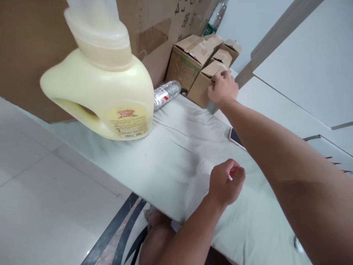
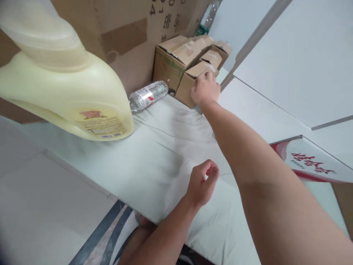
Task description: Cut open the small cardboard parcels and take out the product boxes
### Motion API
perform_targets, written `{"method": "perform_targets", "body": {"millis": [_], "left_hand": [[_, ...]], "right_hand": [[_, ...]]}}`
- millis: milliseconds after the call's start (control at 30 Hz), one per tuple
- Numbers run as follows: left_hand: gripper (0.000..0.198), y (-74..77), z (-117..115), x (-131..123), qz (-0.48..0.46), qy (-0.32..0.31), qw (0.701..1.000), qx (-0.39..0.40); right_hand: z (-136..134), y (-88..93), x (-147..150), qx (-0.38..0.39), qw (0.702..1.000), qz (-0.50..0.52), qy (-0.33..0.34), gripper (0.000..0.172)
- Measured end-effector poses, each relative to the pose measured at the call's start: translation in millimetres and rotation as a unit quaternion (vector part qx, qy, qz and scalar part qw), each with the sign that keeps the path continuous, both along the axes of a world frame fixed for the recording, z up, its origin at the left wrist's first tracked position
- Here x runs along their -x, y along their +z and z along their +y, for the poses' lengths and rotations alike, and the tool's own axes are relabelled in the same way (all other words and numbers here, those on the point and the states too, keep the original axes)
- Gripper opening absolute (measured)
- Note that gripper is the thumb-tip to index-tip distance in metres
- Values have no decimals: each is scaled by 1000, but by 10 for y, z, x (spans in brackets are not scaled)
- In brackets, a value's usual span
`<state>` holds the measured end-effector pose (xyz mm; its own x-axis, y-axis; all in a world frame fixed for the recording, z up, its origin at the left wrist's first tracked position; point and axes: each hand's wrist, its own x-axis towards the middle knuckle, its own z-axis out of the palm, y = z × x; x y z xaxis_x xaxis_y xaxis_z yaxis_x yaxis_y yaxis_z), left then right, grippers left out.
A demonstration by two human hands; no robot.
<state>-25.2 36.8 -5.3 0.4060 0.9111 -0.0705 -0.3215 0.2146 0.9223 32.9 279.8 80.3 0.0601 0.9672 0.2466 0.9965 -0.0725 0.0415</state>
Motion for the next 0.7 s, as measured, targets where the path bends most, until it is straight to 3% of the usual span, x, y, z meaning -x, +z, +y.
{"method": "perform_targets", "body": {"millis": [233, 367, 467, 567, 700], "left_hand": [[26, 21, -19, -52, 22, 2, 1000, -16], [26, 30, 2, -63, 47, 16, 998, -42], [26, 2, 44, -51, 45, 46, 995, -81], [22, -74, 113, -41, 60, 139, 981, -122], [14, -170, 231, -44, 81, 397, 909, -98]], "right_hand": [[-50, -53, -139, 52, 998, -10, -43, 49], [-58, -117, -185, 42, 999, 14, -22, 62], [-211, -154, -218, 52, 999, 14, -3, 67], [-602, -175, -240, 46, 998, 30, 30, 67], [-1404, -230, -357, 17, 997, 31, 66, 66]]}}
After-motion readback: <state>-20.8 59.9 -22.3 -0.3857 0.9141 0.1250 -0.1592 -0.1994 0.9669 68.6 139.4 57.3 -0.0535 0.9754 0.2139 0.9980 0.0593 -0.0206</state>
